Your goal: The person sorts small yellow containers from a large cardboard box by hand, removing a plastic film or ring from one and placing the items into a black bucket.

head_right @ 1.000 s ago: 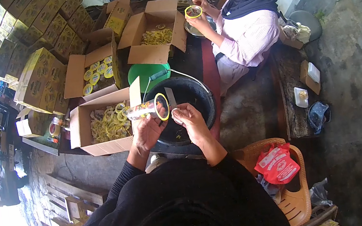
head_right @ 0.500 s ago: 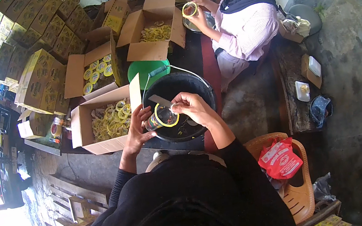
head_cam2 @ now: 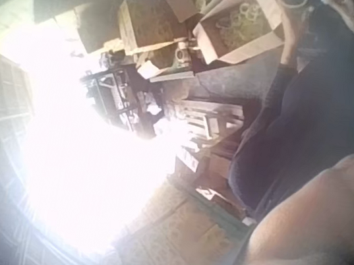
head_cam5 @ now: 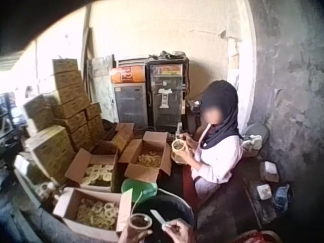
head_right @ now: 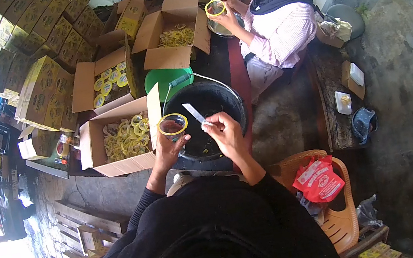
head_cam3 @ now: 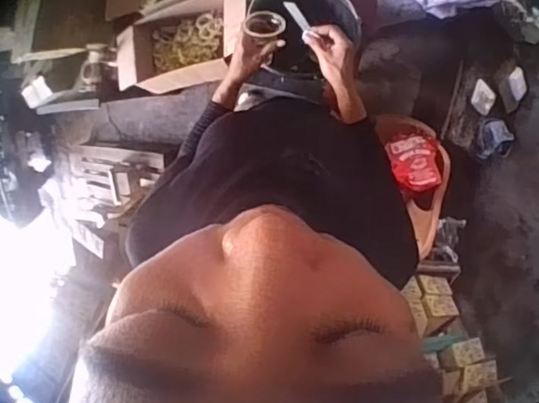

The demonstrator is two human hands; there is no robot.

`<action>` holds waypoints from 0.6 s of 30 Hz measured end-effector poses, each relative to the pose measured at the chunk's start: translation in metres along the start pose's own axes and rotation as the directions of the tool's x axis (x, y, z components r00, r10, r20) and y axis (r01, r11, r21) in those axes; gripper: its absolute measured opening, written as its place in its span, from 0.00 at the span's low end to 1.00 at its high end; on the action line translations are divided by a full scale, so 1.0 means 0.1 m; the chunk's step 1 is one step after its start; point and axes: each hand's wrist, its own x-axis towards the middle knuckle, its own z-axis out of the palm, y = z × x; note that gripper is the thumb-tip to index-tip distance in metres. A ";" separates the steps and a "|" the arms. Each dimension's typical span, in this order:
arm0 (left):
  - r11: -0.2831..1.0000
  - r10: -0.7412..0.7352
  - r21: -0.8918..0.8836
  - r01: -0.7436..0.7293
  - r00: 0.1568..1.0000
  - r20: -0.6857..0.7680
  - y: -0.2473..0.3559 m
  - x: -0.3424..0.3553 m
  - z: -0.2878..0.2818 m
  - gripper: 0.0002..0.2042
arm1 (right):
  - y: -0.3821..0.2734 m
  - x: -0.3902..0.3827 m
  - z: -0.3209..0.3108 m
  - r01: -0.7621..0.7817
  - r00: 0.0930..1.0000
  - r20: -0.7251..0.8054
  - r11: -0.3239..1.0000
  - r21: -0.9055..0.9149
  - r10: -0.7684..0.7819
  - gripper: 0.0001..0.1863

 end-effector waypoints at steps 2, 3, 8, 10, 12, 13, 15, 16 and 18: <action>1.000 -0.004 -0.002 0.004 1.000 -0.003 0.04 0.00 0.03 0.31 | -0.12 -0.14 0.09 0.200 0.974 -0.068 0.958 -0.206 -0.217 0.06; 1.000 -0.003 -0.009 0.003 1.000 -0.022 0.09 0.00 0.05 0.31 | -0.18 -0.19 0.12 0.243 0.961 -0.068 0.937 -0.249 -0.267 0.06; 0.997 0.077 0.003 -0.077 0.995 -0.059 0.13 0.02 0.13 0.31 | -0.23 -0.31 0.18 0.370 0.898 -0.067 0.830 -0.418 -0.434 0.12; 0.996 0.083 0.026 -0.082 0.994 -0.070 0.18 -0.01 0.15 0.30 | -0.24 -0.34 0.20 0.414 0.864 -0.049 0.762 -0.498 -0.502 0.15; 0.991 0.102 0.099 -0.093 0.991 -0.087 0.21 -0.01 0.18 0.29 | -0.25 -0.36 0.21 0.442 0.834 -0.020 0.690 -0.573 -0.551 0.15; 0.986 0.109 0.135 -0.096 0.989 -0.095 0.22 -0.03 0.20 0.29 | -0.26 -0.38 0.22 0.434 0.842 -0.015 0.692 -0.576 -0.540 0.15; 0.993 0.082 0.096 -0.071 0.990 -0.112 0.20 -0.05 0.23 0.28 | -0.27 -0.40 0.24 0.430 0.837 -0.008 0.666 -0.610 -0.547 0.14; 0.995 0.072 0.077 -0.063 0.990 -0.121 0.19 -0.05 0.25 0.27 | -0.27 -0.39 0.24 0.430 0.832 -0.004 0.650 -0.626 -0.554 0.14; 0.995 0.083 0.073 -0.074 0.988 -0.132 0.17 -0.07 0.28 0.27 | -0.27 -0.38 0.27 0.402 0.844 -0.012 0.649 -0.646 -0.536 0.13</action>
